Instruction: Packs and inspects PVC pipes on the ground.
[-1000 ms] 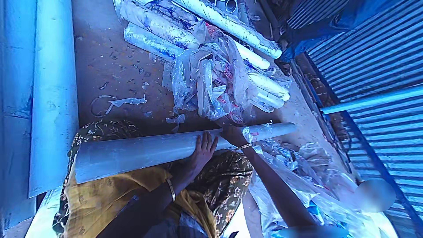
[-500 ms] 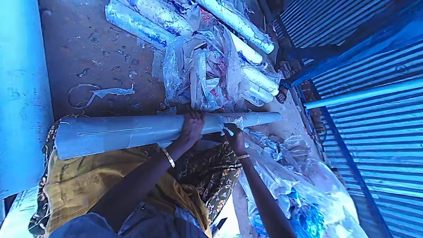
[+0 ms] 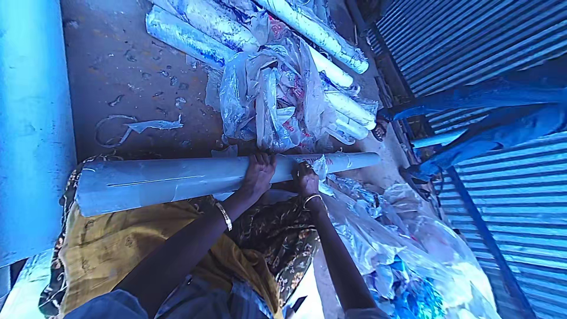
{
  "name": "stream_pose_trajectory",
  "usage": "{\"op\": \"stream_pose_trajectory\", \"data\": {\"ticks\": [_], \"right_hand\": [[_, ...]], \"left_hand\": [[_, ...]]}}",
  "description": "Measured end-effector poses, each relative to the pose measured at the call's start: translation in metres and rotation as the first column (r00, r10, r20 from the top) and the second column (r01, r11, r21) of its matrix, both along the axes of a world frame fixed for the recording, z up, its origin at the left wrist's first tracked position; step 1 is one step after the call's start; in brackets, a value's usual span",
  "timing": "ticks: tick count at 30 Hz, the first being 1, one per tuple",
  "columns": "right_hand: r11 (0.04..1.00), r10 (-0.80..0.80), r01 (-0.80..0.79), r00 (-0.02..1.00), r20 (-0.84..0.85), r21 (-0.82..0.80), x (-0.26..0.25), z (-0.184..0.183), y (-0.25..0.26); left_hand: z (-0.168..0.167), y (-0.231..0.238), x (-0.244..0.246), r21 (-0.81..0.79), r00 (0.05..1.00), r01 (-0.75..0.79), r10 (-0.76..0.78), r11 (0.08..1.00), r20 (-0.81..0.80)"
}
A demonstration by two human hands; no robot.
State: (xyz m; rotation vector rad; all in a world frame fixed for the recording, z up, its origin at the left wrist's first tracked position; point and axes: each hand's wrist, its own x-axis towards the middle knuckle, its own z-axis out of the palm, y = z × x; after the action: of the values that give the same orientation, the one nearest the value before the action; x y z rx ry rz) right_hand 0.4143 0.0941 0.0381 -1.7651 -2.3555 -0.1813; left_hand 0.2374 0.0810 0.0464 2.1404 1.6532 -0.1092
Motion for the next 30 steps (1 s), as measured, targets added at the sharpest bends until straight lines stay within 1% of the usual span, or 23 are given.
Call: {"op": "stream_pose_trajectory", "data": {"ticks": [1,4,6,8,9,10,11,12,13,14,15,17,18,20,22,24,27,30], "right_hand": [[0.998,-0.048,0.049,0.999,0.012,-0.044,0.000,0.004,0.004],[0.974,-0.207,0.206,0.978,0.000,-0.090,-0.001,0.008,0.023],[0.931,-0.327,0.313,0.944,-0.048,-0.185,-0.004,0.015,0.032],[0.891,-0.409,0.359,0.901,-0.145,-0.278,-0.004,0.022,0.038],[0.878,-0.436,0.349,0.866,-0.245,-0.328,0.000,0.025,0.040],[0.867,-0.460,0.313,0.802,-0.381,-0.388,0.007,0.028,0.042],[0.863,-0.474,0.252,0.705,-0.527,-0.438,0.016,0.030,0.040],[0.871,-0.465,0.190,0.616,-0.636,-0.452,0.025,0.032,0.034],[0.896,-0.413,0.144,0.616,-0.671,-0.419,0.033,0.032,0.028],[0.923,-0.340,0.114,0.692,-0.637,-0.368,0.039,0.028,0.024],[0.934,-0.296,0.110,0.769,-0.566,-0.339,0.040,0.024,0.019],[0.934,-0.289,0.168,0.873,-0.392,-0.315,0.025,0.019,0.010],[0.935,-0.296,0.205,0.901,-0.316,-0.291,0.015,0.018,0.007],[0.914,-0.352,0.290,0.914,-0.200,-0.283,-0.006,0.019,0.004],[0.921,-0.354,0.314,0.922,-0.158,-0.232,-0.015,0.010,0.003],[0.927,-0.349,0.325,0.931,-0.110,-0.187,-0.016,0.004,0.006],[0.920,-0.352,0.343,0.936,-0.019,-0.188,-0.014,0.008,0.016],[0.930,-0.325,0.326,0.945,0.037,-0.172,-0.003,0.011,0.031]], "left_hand": [[-0.001,-0.002,0.001,0.010,1.000,0.004,-0.004,1.000,-0.007],[0.000,-0.004,-0.001,0.035,0.999,0.012,-0.011,0.999,-0.035],[0.003,-0.003,-0.002,0.038,0.999,0.010,-0.008,0.999,-0.038],[0.006,0.000,-0.003,-0.007,0.999,0.020,-0.020,1.000,-0.040],[0.007,0.002,-0.004,-0.028,0.999,0.023,-0.024,0.999,-0.036],[0.007,0.005,-0.005,-0.039,1.000,0.018,-0.019,0.999,-0.024],[0.006,0.006,-0.005,-0.042,1.000,0.012,-0.013,0.999,-0.017],[0.005,0.007,-0.005,-0.045,1.000,0.008,-0.009,0.999,-0.012],[0.005,0.009,-0.006,-0.053,1.000,-0.004,0.004,0.999,-0.002],[0.006,0.012,-0.007,-0.065,1.000,-0.019,0.020,0.998,0.013],[0.007,0.015,-0.008,-0.079,0.999,-0.030,0.032,0.996,0.022],[0.008,0.018,-0.008,-0.105,0.998,-0.041,0.045,0.994,0.034],[0.009,0.020,-0.009,-0.111,0.998,-0.050,0.055,0.993,0.042],[0.013,0.023,-0.013,-0.121,0.997,-0.061,0.067,0.991,0.042],[0.017,0.026,-0.017,-0.146,0.996,-0.066,0.074,0.987,0.052],[0.019,0.028,-0.018,-0.163,0.994,-0.068,0.081,0.984,0.073],[0.017,0.031,-0.022,-0.196,0.987,-0.068,0.095,0.978,0.129],[0.016,0.033,-0.022,-0.193,0.989,-0.063,0.088,0.979,0.120]]}}
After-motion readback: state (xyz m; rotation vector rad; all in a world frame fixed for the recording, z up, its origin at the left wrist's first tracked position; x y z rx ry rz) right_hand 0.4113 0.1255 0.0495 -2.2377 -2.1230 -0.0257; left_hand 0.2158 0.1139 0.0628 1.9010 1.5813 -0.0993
